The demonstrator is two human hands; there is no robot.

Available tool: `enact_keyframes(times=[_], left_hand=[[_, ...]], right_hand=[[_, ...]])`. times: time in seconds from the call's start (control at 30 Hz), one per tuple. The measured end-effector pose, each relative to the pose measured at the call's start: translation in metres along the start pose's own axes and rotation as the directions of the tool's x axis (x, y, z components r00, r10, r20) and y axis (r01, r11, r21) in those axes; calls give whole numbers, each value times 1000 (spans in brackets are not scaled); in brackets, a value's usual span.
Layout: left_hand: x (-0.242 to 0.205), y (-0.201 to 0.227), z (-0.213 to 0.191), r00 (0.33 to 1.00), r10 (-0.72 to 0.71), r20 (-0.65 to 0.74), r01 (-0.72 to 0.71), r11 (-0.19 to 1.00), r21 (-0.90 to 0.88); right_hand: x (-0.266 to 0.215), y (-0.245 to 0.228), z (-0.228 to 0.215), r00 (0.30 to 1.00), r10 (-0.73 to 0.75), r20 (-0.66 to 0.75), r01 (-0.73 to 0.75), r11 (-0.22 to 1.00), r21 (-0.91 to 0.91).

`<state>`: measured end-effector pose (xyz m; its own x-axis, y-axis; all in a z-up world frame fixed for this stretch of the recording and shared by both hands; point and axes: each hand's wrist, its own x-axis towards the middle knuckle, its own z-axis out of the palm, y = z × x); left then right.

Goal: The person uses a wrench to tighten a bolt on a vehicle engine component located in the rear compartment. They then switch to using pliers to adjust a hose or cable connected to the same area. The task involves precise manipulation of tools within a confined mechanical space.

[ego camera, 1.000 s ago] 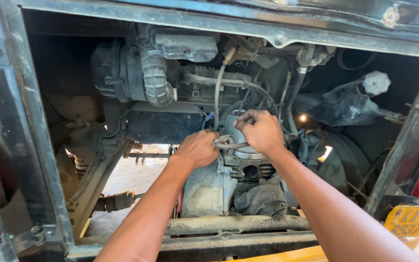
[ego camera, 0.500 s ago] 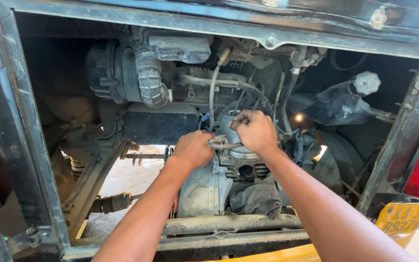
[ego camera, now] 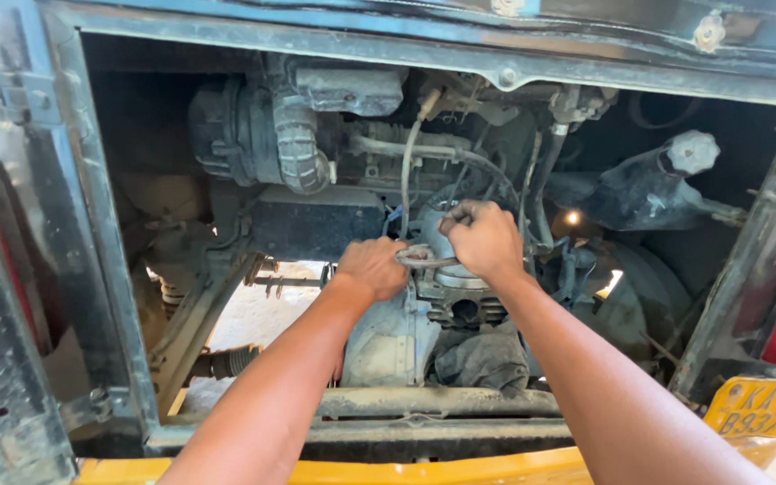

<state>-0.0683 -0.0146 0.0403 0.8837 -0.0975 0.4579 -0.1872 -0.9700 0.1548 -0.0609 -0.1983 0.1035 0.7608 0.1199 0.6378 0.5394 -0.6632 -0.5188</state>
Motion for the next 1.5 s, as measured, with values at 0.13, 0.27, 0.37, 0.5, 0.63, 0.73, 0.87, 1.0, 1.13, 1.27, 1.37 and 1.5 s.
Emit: enact_keyframes(times=[0.13,0.27,0.37,0.5,0.63,0.73,0.87,1.0,1.13,1.27,1.37,1.5], left_hand=[[-4,9,6,996,-84,-31,83,996,-21],[-18,25,8,994,-102,-30,105,985,134],[-28,27,-4,996,-73,46,65,987,149],[-38,29,-19,998,-41,52,35,993,116],[-46,33,-35,992,-34,121,28,998,49],[-52,40,-40,993,-45,113,49,998,-37],[-63,44,-45,992,-102,81,113,981,-156],[-74,38,-45,990,-141,0,138,967,-216],[-76,25,-36,975,-214,-64,166,887,-431],[-60,24,-21,979,-191,-76,85,712,-697],[-58,36,-10,901,-345,261,403,450,-797],[-53,34,0,873,88,480,487,-205,-849]], right_hand=[[3,5,2,1000,2,-2,-2,999,-37],[-1,8,3,1000,-4,-3,4,999,-54],[-5,5,-3,999,33,40,-30,997,-75],[-7,2,-5,996,61,57,-56,994,-98],[-8,4,-4,999,30,39,-27,997,-78],[-8,4,-3,999,39,26,-36,995,-95],[-8,1,-5,999,29,35,-26,995,-100],[-11,1,-6,999,37,28,-34,996,-82],[-11,1,-5,998,49,25,-47,996,-76],[-11,3,-4,1000,5,8,-4,997,-79],[-9,0,-3,1000,14,12,-13,996,-89],[-12,-3,-4,998,57,5,-56,993,-103]])
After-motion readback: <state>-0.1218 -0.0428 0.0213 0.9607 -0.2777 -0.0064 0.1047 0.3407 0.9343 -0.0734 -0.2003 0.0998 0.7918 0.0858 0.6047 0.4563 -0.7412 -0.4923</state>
